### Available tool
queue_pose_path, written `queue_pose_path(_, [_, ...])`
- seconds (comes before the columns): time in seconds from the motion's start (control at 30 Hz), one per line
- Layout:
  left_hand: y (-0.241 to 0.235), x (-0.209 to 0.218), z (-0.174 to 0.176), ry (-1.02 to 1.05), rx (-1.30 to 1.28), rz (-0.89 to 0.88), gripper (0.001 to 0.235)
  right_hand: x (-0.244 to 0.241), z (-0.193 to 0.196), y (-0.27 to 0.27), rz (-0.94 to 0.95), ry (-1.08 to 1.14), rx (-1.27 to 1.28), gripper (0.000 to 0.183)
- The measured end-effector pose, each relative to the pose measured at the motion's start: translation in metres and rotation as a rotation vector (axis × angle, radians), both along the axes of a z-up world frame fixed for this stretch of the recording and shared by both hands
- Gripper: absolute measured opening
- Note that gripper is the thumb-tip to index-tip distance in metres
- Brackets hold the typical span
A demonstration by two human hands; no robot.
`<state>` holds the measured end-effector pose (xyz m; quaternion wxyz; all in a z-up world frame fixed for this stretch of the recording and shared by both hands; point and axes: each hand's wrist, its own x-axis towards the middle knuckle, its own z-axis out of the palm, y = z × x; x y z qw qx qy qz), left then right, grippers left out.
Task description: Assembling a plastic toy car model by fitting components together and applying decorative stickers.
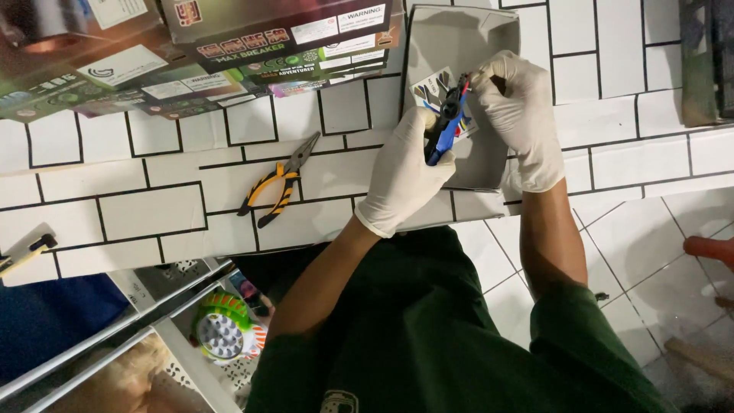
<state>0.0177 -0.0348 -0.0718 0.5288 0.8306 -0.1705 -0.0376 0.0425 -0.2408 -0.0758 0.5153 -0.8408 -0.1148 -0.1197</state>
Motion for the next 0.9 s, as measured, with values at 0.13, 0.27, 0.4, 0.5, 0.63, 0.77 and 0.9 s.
queue_pose_path(0.13, [0.003,0.003,0.003,0.066,-0.014,-0.017,0.037,0.0,-0.004,-0.002,-0.056,-0.057,-0.134,0.023])
queue_pose_path(0.27, [0.006,0.007,0.008,0.1,-0.008,-0.013,0.036,-0.002,0.009,0.0,-0.056,-0.053,-0.404,0.019])
queue_pose_path(0.4, [0.003,0.005,0.001,0.025,-0.012,-0.033,0.036,-0.001,0.004,0.003,-0.048,-0.059,-0.362,0.013])
queue_pose_path(0.5, [0.001,0.005,0.0,0.08,0.024,-0.001,0.035,-0.001,0.003,0.003,-0.064,-0.051,-0.445,0.023])
queue_pose_path(0.63, [-0.002,0.006,0.0,0.099,0.077,0.038,0.039,-0.005,0.017,0.007,-0.047,-0.093,-0.339,0.022])
queue_pose_path(0.77, [-0.007,0.006,0.011,0.153,0.135,0.014,0.031,-0.011,0.033,0.013,-0.021,-0.161,-0.122,0.039])
queue_pose_path(0.9, [-0.016,0.005,-0.006,-0.058,0.156,-0.007,0.034,-0.01,0.019,0.012,-0.041,-0.155,-0.046,0.04])
